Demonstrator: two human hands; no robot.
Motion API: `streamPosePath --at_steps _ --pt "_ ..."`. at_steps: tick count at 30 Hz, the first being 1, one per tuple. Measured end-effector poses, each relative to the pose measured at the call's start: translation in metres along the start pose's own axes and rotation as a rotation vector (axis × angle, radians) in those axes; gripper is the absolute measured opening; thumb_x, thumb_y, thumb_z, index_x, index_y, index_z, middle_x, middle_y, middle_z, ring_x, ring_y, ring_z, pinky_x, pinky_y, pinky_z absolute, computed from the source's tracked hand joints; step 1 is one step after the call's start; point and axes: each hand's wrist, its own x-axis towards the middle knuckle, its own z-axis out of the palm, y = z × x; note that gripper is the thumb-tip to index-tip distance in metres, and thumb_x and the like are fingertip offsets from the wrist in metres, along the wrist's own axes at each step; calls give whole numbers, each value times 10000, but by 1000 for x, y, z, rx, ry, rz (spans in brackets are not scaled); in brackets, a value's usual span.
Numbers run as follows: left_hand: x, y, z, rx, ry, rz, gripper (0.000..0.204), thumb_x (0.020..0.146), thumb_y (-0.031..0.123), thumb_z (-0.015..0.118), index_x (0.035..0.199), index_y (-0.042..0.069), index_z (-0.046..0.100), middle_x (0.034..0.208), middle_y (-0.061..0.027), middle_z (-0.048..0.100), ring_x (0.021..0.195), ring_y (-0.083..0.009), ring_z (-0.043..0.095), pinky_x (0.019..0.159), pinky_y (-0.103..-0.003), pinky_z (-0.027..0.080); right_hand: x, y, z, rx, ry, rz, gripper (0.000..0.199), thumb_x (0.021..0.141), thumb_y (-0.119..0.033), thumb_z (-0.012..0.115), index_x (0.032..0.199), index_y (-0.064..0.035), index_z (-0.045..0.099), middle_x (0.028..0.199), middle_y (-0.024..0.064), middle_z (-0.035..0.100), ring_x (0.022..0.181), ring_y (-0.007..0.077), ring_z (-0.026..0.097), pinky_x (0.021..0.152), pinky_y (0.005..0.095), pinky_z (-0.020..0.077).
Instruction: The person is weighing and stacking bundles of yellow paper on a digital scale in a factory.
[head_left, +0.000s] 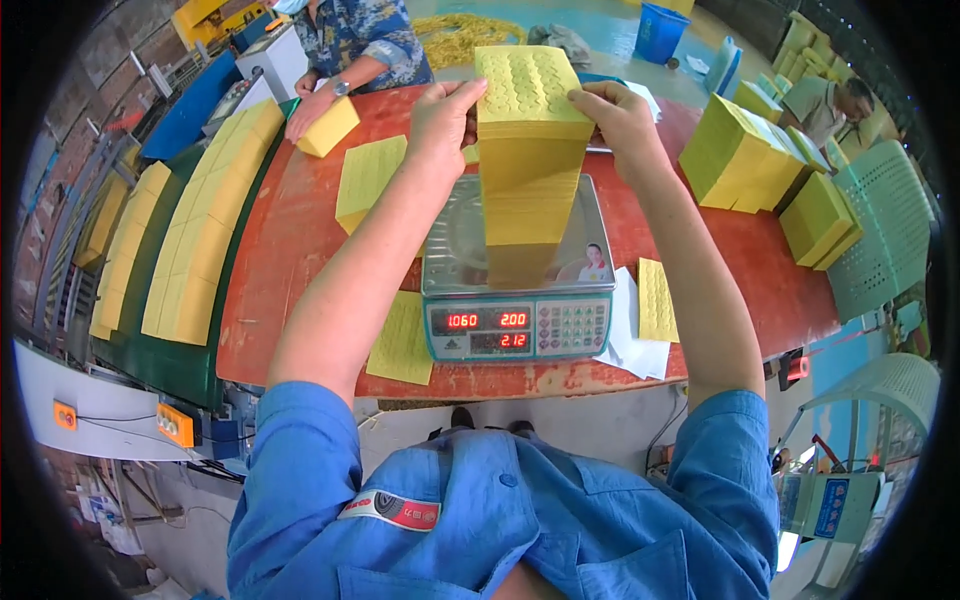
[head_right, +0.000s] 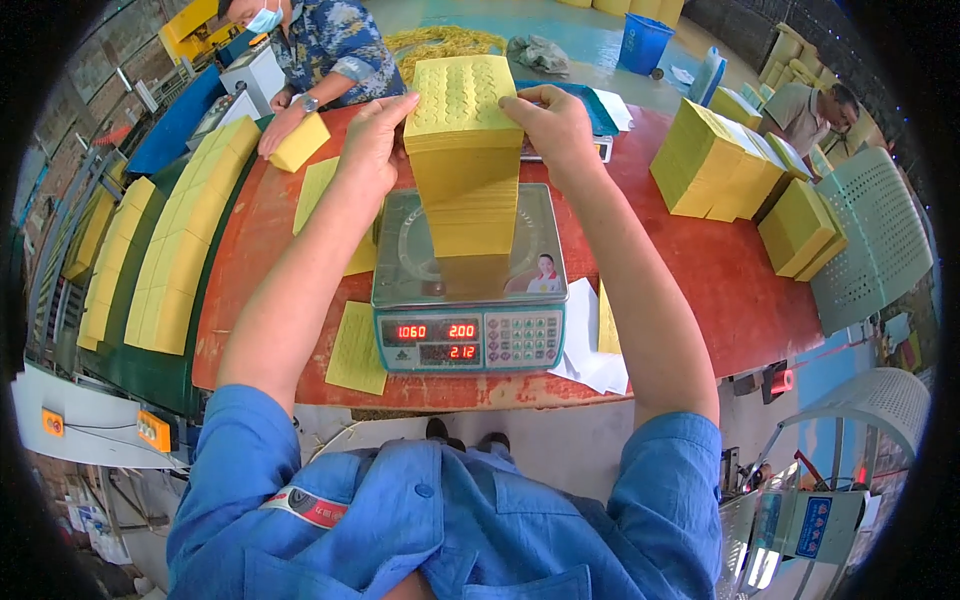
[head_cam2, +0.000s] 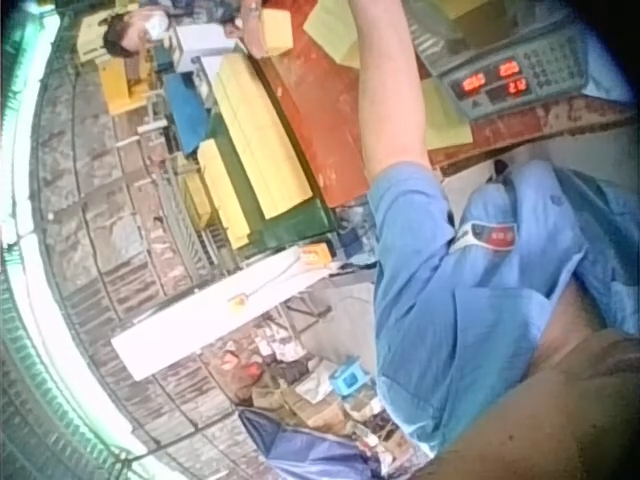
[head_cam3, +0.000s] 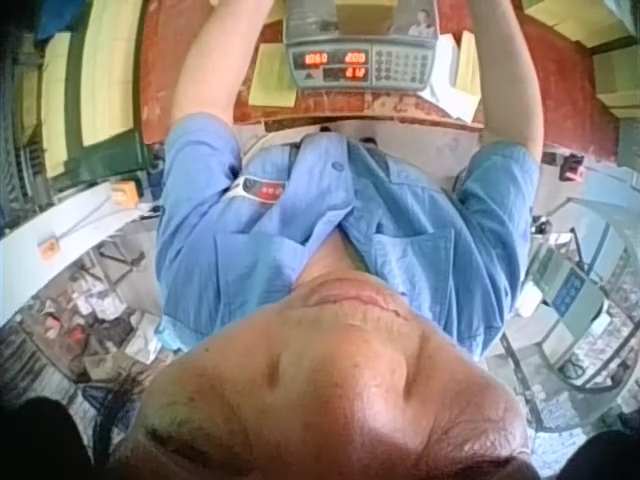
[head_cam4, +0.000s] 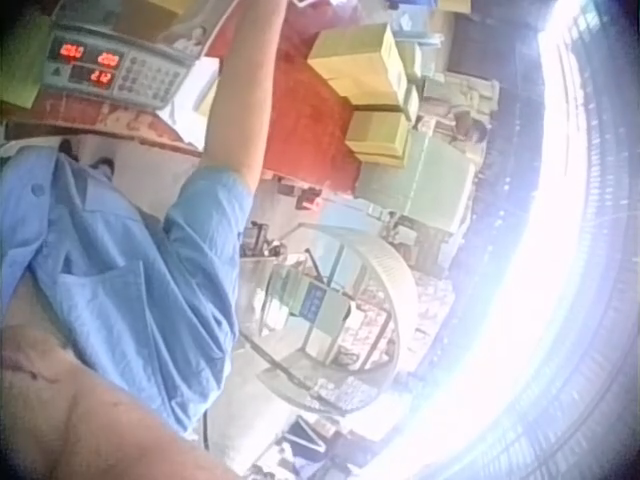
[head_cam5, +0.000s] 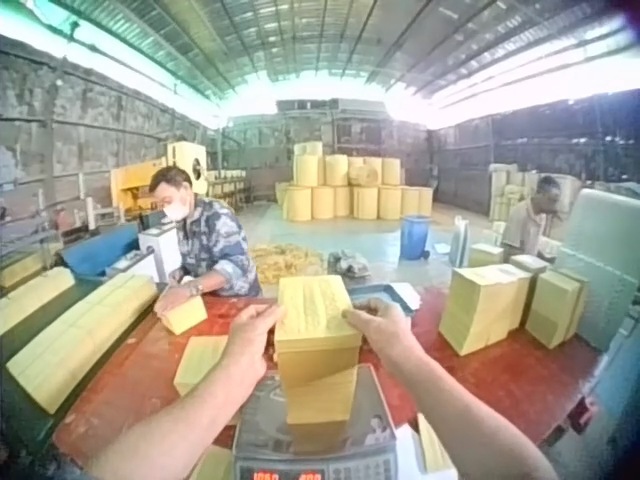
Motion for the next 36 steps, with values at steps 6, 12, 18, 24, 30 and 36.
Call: streamPosePath --at_steps 6,12,18,24,30,36 --pt "5 -2 -2 73 -10 76 215 851 224 730 887 66 588 709 12 582 543 -71 513 469 -244 384 -1 3 3 129 11 25 367 842 -179 700 1108 60 617 900 109 661 717 155 649 609 295 550" --pt "13 -8 -3 274 33 305 236 882 229 706 928 3 652 856 -11 623 762 -74 552 707 -232 437 -1 10 11 195 50 -8 383 860 -200 682 1137 56 613 912 113 648 728 156 652 605 285 551" --pt "18 -10 -5 239 17 302 241 888 228 698 925 -5 645 841 -6 617 762 -72 551 706 -236 438 5 12 12 144 94 -59 370 850 -217 671 1115 39 637 918 95 649 744 147 628 600 288 534" --pt "27 -9 -4 386 58 323 236 900 223 680 927 -7 637 844 -11 616 783 -76 550 719 -238 431 13 12 14 126 123 -48 343 854 -202 660 1111 25 650 919 93 659 764 138 619 619 283 516" --pt "30 -11 -4 413 58 299 275 908 254 669 918 -17 625 844 -11 609 791 -76 533 722 -249 425 18 16 14 157 139 -38 327 858 -198 654 1108 14 657 901 81 653 763 133 605 646 281 505" --pt "7 -12 -9 391 74 347 362 941 348 594 875 -7 602 740 -37 596 686 -144 559 647 -319 445 4 13 16 46 153 -69 343 877 -229 644 1116 18 650 900 68 644 720 121 574 610 275 484"
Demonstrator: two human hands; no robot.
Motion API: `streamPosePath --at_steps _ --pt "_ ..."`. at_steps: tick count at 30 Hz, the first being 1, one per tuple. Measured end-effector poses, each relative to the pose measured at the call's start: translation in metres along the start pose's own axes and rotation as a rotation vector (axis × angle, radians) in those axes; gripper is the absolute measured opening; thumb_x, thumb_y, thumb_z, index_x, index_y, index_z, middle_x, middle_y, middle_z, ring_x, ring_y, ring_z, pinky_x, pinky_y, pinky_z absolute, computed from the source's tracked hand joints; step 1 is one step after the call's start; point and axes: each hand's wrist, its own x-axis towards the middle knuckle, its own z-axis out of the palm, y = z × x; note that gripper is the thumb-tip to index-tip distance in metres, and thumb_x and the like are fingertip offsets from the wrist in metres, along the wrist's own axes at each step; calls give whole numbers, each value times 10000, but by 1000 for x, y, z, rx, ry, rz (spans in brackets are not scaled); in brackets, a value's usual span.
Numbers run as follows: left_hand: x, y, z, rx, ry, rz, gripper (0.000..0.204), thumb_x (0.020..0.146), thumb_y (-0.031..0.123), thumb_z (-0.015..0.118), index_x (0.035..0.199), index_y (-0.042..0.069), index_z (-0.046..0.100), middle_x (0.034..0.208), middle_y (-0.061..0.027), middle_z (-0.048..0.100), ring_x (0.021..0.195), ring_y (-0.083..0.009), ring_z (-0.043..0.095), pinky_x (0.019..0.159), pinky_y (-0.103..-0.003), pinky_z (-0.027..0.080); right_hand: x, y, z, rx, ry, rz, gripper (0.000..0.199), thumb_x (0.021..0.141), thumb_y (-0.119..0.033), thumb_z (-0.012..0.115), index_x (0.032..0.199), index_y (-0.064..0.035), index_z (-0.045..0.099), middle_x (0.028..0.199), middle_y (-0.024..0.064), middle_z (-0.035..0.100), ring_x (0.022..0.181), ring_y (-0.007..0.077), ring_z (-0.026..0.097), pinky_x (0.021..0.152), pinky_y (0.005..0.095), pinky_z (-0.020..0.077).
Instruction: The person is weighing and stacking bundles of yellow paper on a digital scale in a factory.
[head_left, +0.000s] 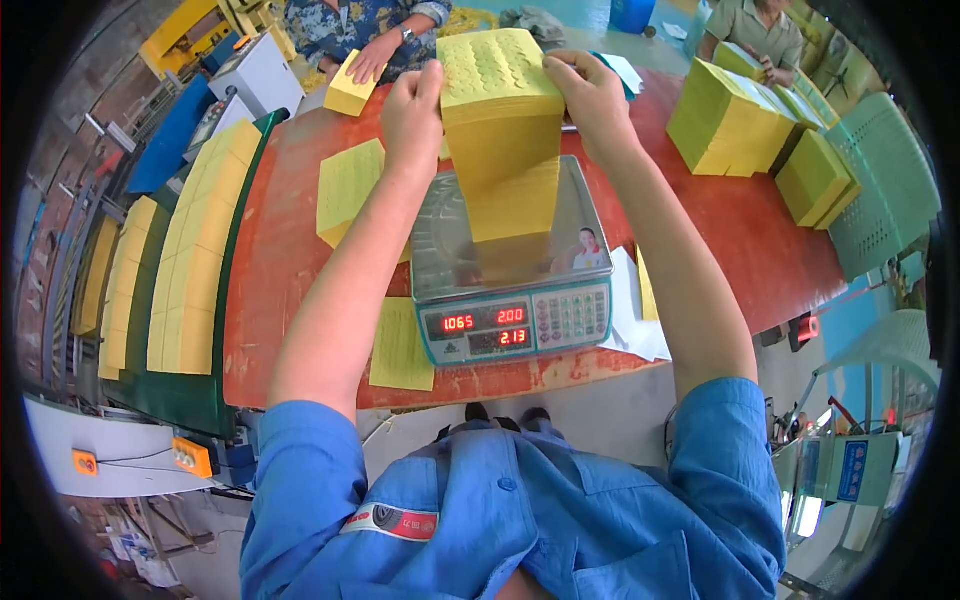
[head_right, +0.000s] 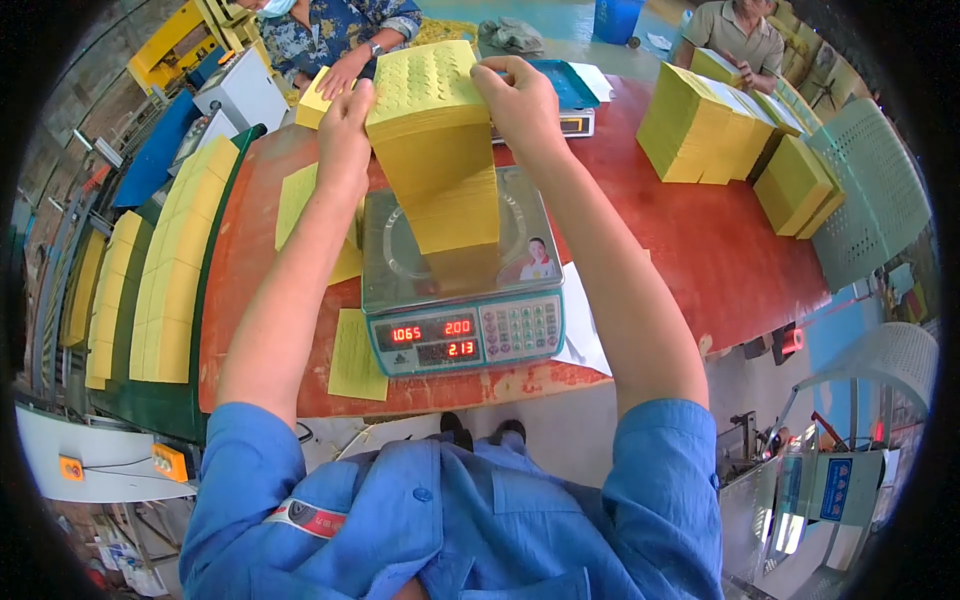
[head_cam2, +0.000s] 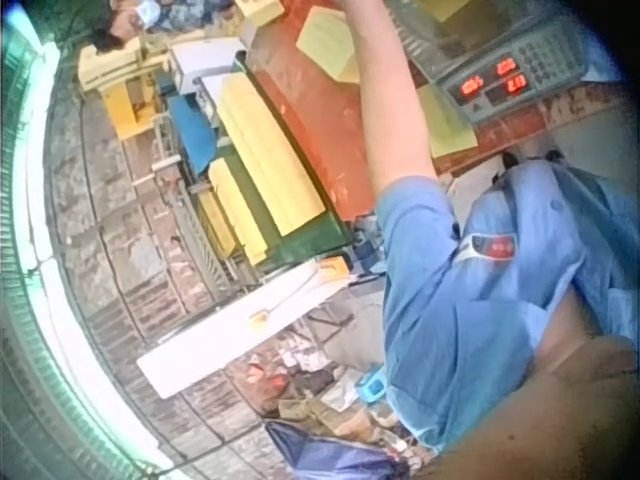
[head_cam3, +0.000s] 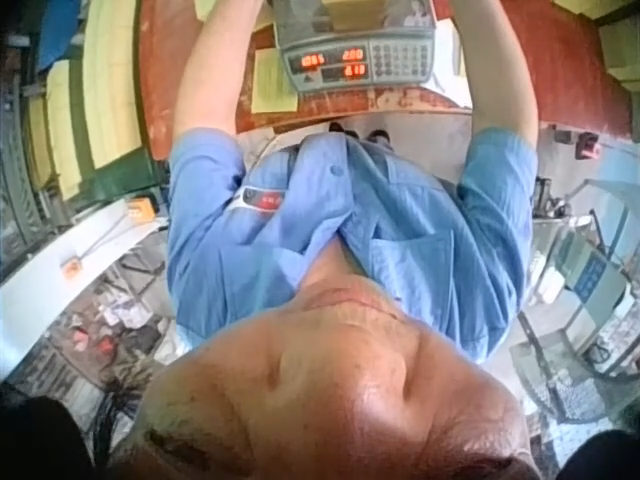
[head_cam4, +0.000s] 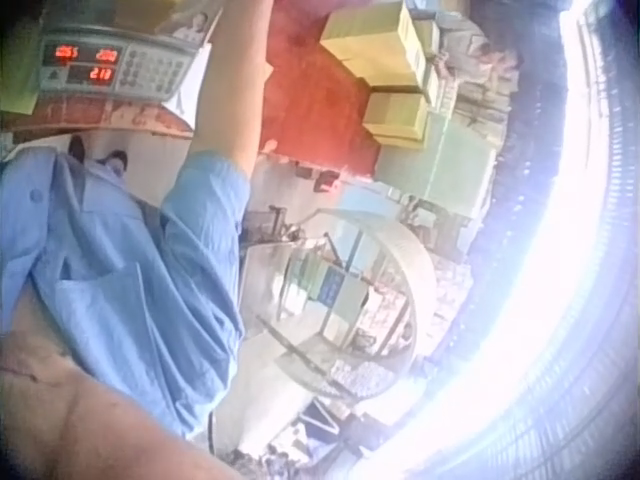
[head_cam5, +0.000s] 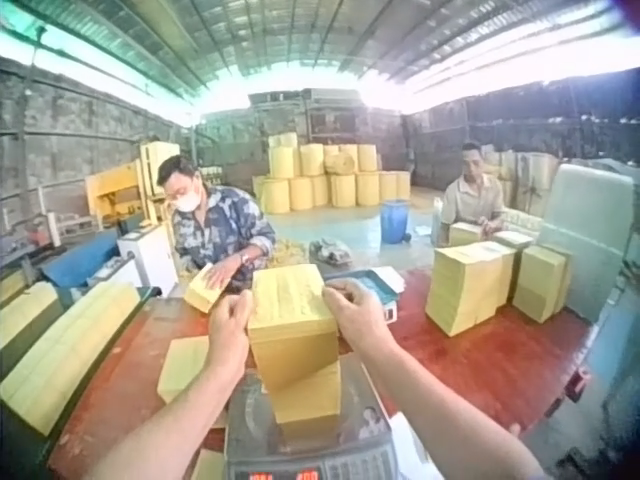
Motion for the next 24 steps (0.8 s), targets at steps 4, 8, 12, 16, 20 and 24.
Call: streamPosePath --at_steps 4,8,12,16,20,24 --pt "-55 27 -21 -237 82 -295 309 968 350 568 939 44 601 796 -27 591 445 -51 398 371 -218 264 -36 -3 -18 162 90 9 310 901 -207 623 1114 17 646 875 59 634 680 99 552 570 255 451" --pt "-151 28 -102 -166 88 -338 230 967 266 568 969 48 640 820 -64 635 433 -29 370 364 -194 233 -124 17 -44 186 96 28 253 949 -136 543 1144 -2 636 816 17 588 588 60 487 518 214 340" --pt "-260 14 -179 -32 244 -600 194 955 224 568 921 47 642 785 -50 614 429 -24 364 361 -194 220 -224 47 -71 177 24 310 252 940 -126 525 1127 16 616 798 15 578 573 55 459 508 202 327" --pt "-313 26 -179 102 340 -685 165 949 186 566 875 52 627 717 -26 568 432 -24 362 368 -198 231 -280 81 -75 315 -29 524 215 953 -87 532 1121 2 631 788 14 584 583 50 464 510 206 366" --pt "-317 49 -132 130 257 -530 169 956 180 558 893 42 632 730 -31 581 453 -27 379 392 -194 263 -299 79 -70 405 -60 621 196 956 -69 528 1108 -11 637 782 15 603 579 50 476 507 206 368" --pt "-325 56 -96 -56 247 -538 190 972 179 539 931 25 642 749 -35 596 483 -34 412 424 -190 303 -298 77 -86 386 -125 590 197 957 -62 520 1106 -10 639 780 14 602 577 46 477 500 208 362"
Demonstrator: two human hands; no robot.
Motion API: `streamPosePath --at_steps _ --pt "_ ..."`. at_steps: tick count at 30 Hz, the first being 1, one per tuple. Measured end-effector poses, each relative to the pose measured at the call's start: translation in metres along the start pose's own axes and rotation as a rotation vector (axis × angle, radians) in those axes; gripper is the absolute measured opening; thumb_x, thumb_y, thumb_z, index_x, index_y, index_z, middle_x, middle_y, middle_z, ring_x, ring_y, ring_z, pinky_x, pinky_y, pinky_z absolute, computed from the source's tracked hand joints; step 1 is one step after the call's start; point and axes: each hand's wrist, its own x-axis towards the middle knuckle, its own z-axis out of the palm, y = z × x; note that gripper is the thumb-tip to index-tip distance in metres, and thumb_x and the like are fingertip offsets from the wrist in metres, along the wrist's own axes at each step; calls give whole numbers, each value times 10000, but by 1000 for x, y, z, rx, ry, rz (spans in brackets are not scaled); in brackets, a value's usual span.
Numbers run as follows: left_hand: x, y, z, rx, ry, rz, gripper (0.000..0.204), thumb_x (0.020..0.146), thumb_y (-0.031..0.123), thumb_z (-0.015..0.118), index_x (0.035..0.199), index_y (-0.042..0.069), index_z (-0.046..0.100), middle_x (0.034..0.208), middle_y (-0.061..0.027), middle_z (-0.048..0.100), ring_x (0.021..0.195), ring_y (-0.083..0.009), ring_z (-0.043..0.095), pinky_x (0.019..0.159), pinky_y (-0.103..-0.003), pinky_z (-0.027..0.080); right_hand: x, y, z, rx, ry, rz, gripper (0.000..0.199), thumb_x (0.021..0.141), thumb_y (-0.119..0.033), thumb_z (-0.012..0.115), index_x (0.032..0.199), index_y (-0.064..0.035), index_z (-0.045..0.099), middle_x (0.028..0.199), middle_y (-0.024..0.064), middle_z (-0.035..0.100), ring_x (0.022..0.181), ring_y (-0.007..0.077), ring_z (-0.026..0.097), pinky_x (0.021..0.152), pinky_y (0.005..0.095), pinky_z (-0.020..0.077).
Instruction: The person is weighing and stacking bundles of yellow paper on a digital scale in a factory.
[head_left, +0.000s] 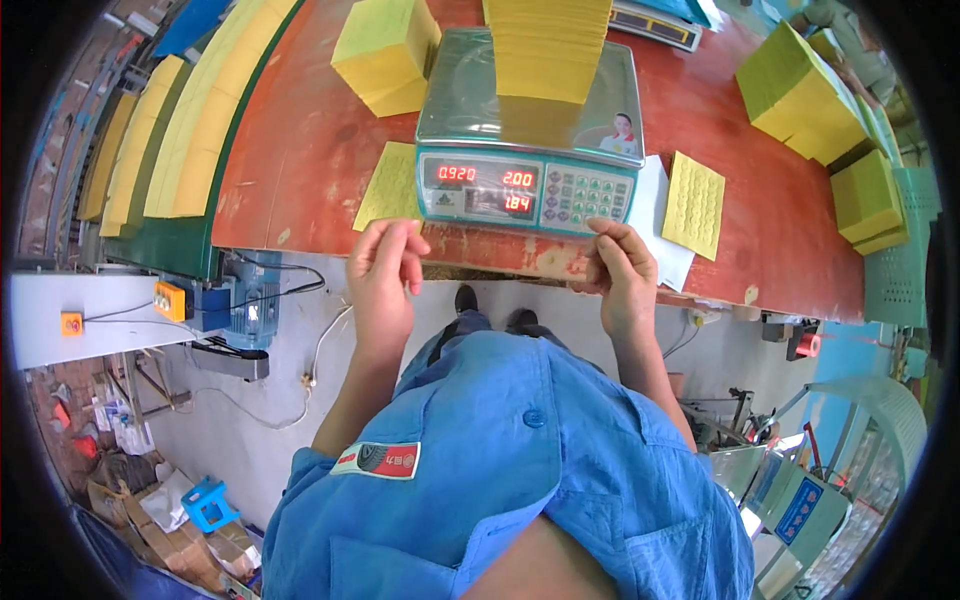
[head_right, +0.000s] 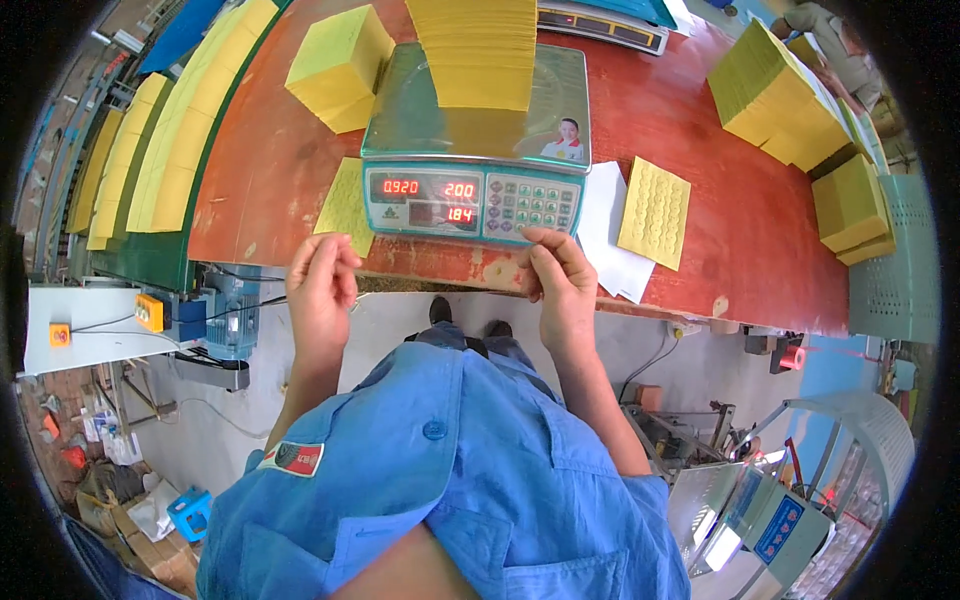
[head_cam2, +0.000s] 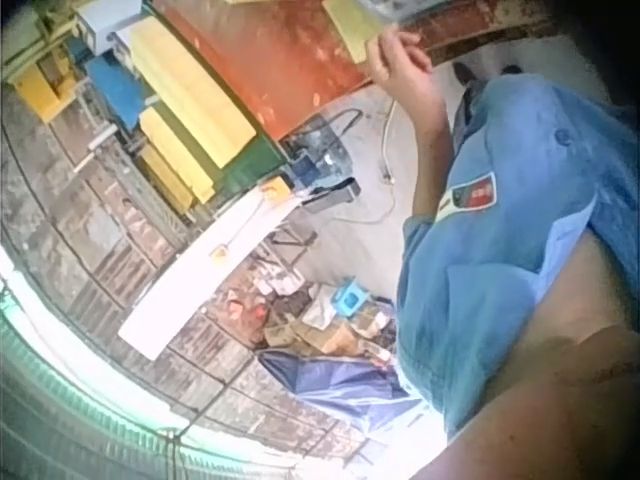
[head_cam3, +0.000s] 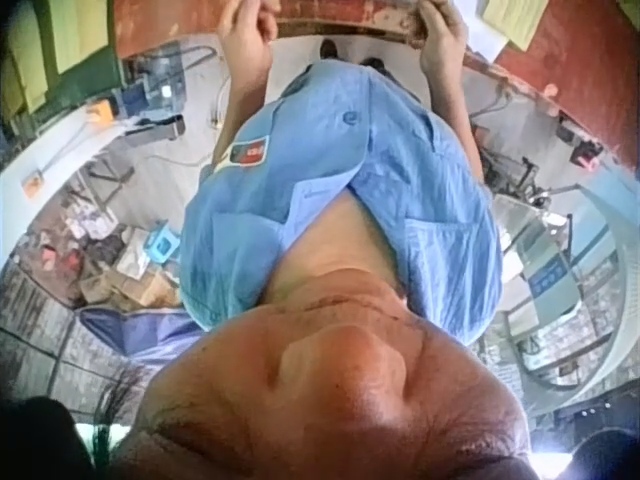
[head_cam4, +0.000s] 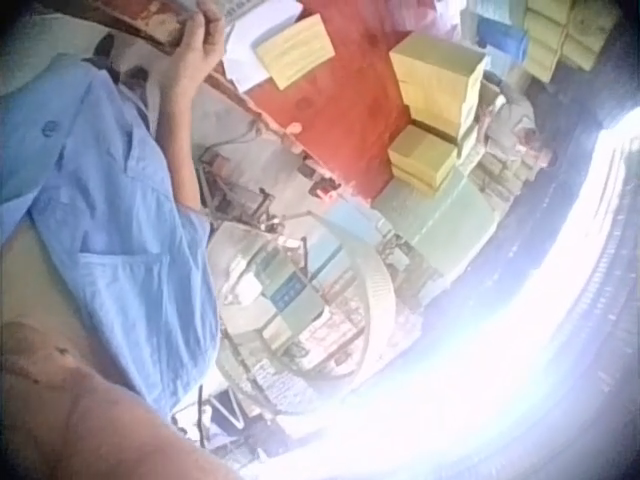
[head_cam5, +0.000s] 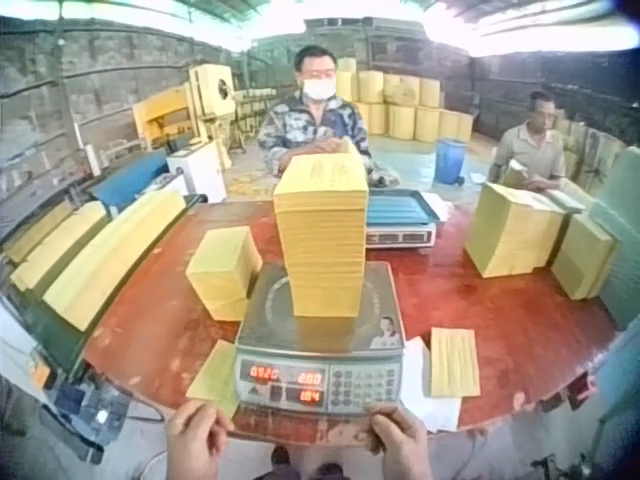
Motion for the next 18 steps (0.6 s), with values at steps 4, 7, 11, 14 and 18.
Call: streamPosePath --at_steps 4,7,11,14,18 --pt "-12 -8 8 -50 -44 6 193 977 176 529 950 25 645 766 -37 608 491 -36 427 432 -192 321 -9 -2 -13 16 -3 -4 200 948 -51 516 1099 0 638 775 15 599 561 51 472 497 208 358" --pt "-13 -11 13 -46 -46 -2 189 975 176 531 950 27 645 770 -36 611 490 -39 428 435 -193 324 -13 1 -21 30 -1 12 197 942 -45 516 1088 2 638 775 17 600 560 55 473 494 208 356" --pt "-5 -13 20 -42 -43 -13 188 973 177 535 945 26 643 775 -33 613 494 -39 435 438 -194 327 -9 6 -26 66 -9 50 189 938 -40 516 1075 1 639 781 22 604 563 57 474 492 212 358" --pt "1 -10 26 -28 -60 5 183 969 174 543 936 22 638 775 -32 613 493 -39 432 432 -199 320 -5 -1 -26 68 -10 36 180 941 -44 511 1059 2 638 772 24 597 563 67 475 493 217 358" --pt "19 12 30 -14 -115 73 163 973 144 540 966 18 642 798 -38 626 538 -45 478 467 -194 352 -1 -4 -21 29 -9 22 169 942 -72 510 1041 6 623 760 32 590 557 81 484 483 219 356"
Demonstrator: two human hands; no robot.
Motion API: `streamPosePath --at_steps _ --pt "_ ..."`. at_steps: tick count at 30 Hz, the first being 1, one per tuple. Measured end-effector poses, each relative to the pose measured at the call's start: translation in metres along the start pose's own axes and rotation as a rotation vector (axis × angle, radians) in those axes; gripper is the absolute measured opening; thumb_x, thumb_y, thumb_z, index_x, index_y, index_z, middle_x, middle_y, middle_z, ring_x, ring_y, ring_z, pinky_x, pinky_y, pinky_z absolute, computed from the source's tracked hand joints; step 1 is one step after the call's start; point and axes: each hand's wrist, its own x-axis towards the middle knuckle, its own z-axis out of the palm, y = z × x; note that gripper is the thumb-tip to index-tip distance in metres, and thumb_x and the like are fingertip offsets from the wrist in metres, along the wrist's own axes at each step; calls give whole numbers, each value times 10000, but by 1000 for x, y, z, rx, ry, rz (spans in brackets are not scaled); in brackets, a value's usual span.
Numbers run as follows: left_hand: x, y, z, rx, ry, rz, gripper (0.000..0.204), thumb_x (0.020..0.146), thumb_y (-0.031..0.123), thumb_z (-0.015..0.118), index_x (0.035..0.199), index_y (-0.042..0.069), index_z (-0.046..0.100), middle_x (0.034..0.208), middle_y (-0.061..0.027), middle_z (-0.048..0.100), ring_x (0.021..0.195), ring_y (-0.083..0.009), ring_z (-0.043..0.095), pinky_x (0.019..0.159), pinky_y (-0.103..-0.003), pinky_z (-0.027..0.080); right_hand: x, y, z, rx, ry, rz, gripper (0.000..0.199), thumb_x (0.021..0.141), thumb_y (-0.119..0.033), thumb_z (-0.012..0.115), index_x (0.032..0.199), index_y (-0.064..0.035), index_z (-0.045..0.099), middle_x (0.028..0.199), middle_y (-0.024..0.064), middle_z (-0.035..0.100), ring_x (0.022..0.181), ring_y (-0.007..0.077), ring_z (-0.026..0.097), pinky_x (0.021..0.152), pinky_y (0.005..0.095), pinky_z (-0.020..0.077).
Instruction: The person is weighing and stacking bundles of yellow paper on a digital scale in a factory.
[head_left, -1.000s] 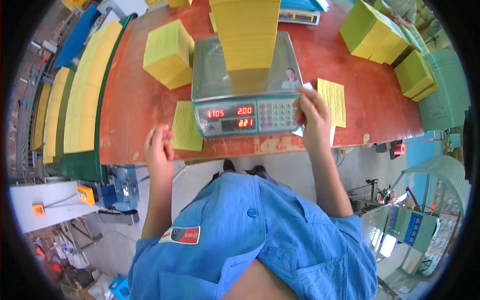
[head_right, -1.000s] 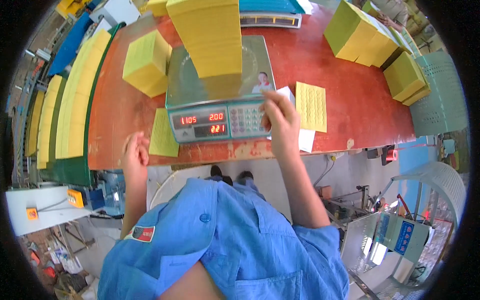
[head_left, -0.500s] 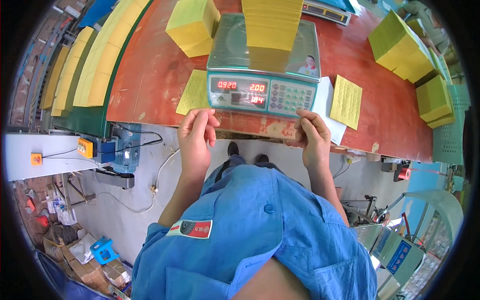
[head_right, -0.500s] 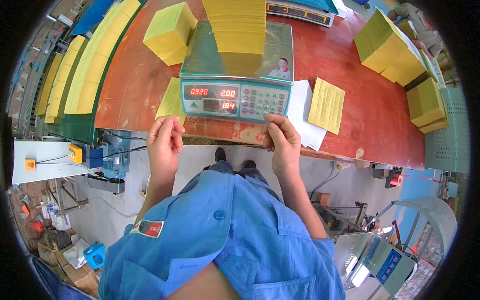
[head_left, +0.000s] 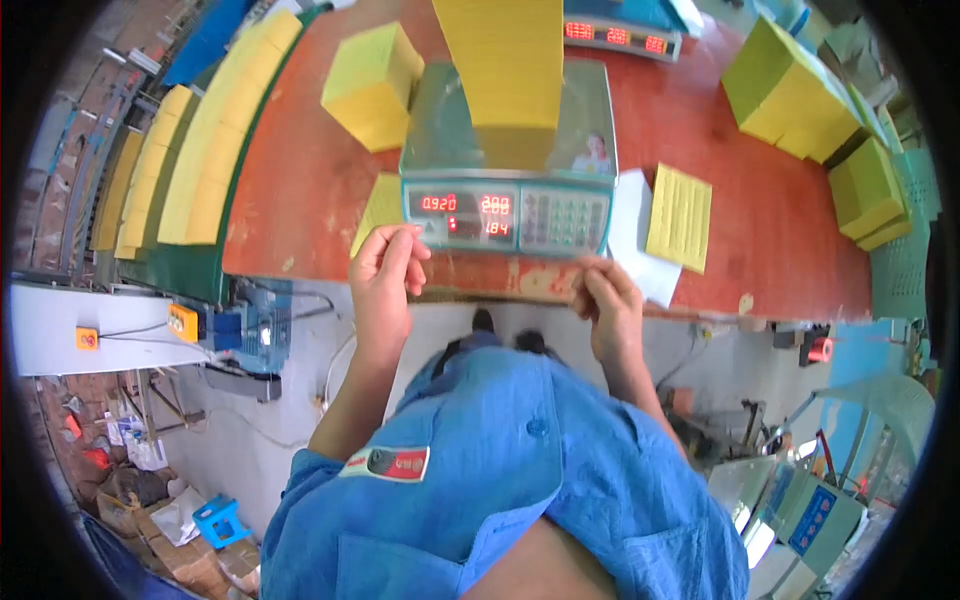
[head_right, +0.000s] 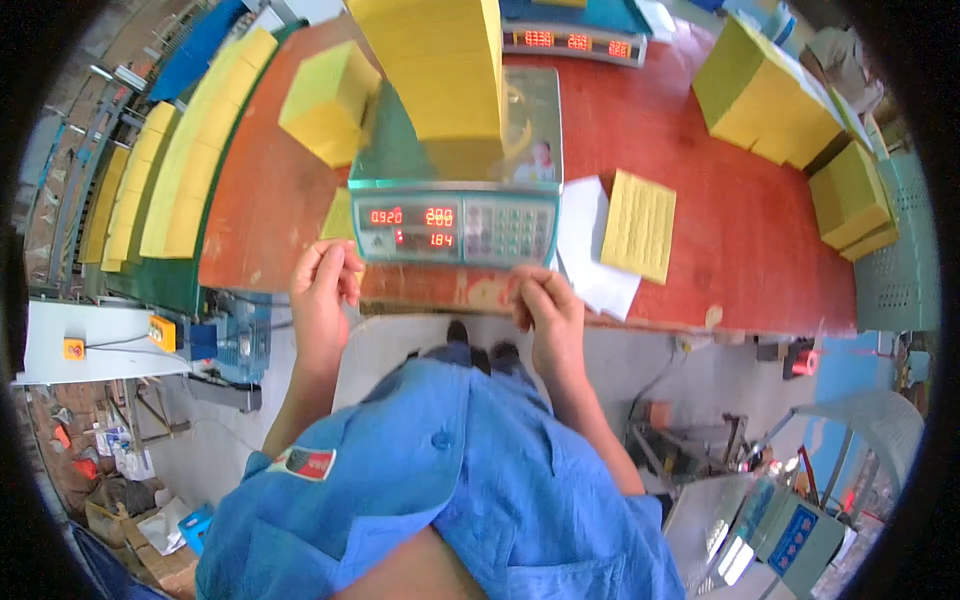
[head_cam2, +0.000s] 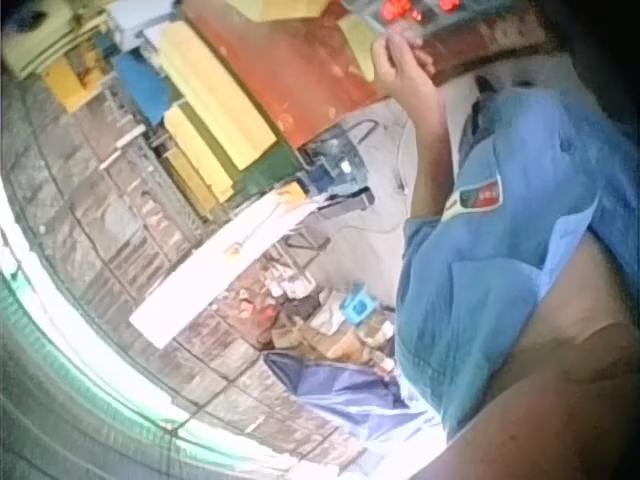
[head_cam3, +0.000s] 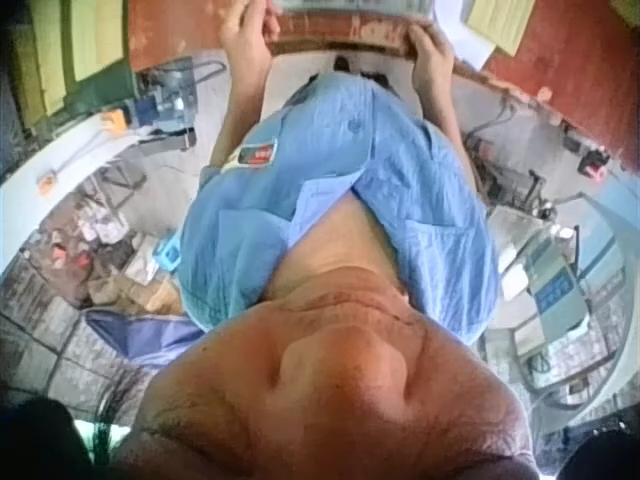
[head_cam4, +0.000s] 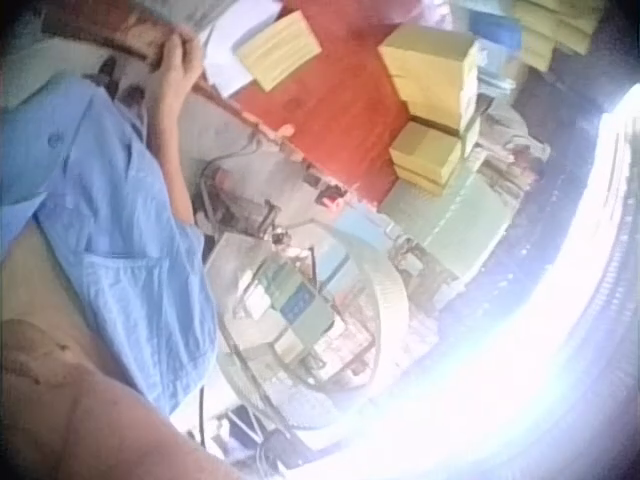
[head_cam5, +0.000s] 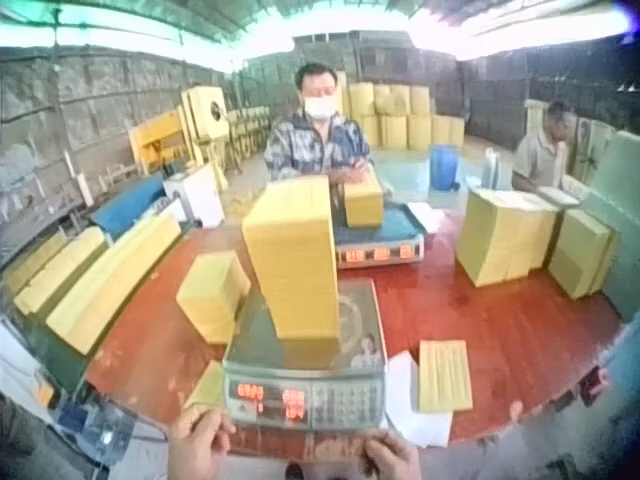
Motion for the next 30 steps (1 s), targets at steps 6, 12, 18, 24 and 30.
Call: streamPosePath --at_steps 6,12,18,24,30 --pt "83 113 41 636 -235 951 170 885 4 610 1044 -23 662 1004 -115 667 938 -198 631 823 -296 490 3 12 19 30 -32 44 164 950 -70 510 1056 -19 626 761 30 601 562 81 498 485 217 375" --pt "181 157 98 782 -501 933 284 832 55 693 1111 14 664 1190 -101 632 1031 -230 623 949 -339 460 0 11 40 41 -46 97 167 944 -67 527 1066 -34 637 782 22 621 598 83 523 531 231 402" --pt "244 143 105 774 -615 772 183 863 97 684 1028 19 669 1109 -36 633 944 -138 623 619 -286 591 9 18 50 73 10 94 177 940 -75 542 1074 -34 649 777 18 619 610 88 531 540 231 414" --pt "242 148 111 832 -623 808 132 891 105 645 968 0 659 1001 -50 671 900 -157 639 776 -290 520 15 21 53 92 22 94 181 942 -82 549 1083 -24 645 788 19 621 622 83 539 558 235 424" --pt "213 151 108 861 -358 1196 68 830 89 634 828 22 636 837 -112 644 778 -311 608 763 -380 489 14 10 57 40 -65 100 203 955 -119 538 1106 -23 632 825 30 634 671 103 575 601 253 451"
